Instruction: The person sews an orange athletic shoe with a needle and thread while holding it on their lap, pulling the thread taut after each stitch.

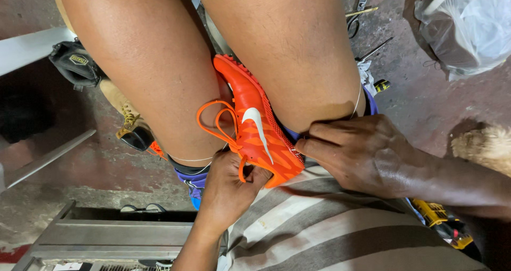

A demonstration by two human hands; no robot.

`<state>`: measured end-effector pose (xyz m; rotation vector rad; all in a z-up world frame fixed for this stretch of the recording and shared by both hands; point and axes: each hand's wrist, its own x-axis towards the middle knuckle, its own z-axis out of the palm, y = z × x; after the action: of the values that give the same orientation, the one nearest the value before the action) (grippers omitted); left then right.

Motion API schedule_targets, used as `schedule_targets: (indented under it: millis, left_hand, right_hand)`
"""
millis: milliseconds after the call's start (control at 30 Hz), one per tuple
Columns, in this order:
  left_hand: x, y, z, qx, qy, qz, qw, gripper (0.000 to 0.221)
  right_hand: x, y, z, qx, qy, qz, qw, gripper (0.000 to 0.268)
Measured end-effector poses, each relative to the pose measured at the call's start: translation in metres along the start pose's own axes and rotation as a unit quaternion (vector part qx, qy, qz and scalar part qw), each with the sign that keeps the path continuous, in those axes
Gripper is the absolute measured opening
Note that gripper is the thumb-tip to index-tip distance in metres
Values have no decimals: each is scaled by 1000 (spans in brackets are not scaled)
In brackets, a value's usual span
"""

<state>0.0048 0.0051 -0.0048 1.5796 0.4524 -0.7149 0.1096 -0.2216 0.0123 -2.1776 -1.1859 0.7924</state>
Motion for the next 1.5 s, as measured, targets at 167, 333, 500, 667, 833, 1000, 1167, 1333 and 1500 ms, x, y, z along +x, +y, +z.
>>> schedule_targets:
  millis: [167,333,500,667,833,1000,1167,1333,1500]
  left_hand:
    - [0,1,0,99,6,-19,995,14]
    - [-3,4,-1,121,26,22,992,11]
    - [-5,0,-2,91,1,2,996,11]
    - [-3,0,-1,57,9,63,996,7]
    - [-7,-1,3,15,59,101,993,3]
    - [-32,2,-4,-44,138,36,989,16]
    - [-47,28,-2,69,345,126,927,20]
    - [-24,55,12,327,146,352,864,23]
    - [1,67,22,396,118,356,838,26]
  right_hand:
    - [0,-4,0,-10,-25,11,1000,27]
    - [4,-21,-1,-114,-33,22,993,26]
    - [2,-9,1,-98,-31,10,995,27]
    - [-9,7,-1,-130,-39,40,990,41]
    - [-6,15,-20,-138,35,44,989,44]
    - [-8,25,-36,-275,-62,46,958,35]
    - [-19,17,-25,-65,8,103,992,34]
    - [-15,7,-25,-53,-16,135,989,41]
    - [-19,9,-26,-23,5,104,994,34]
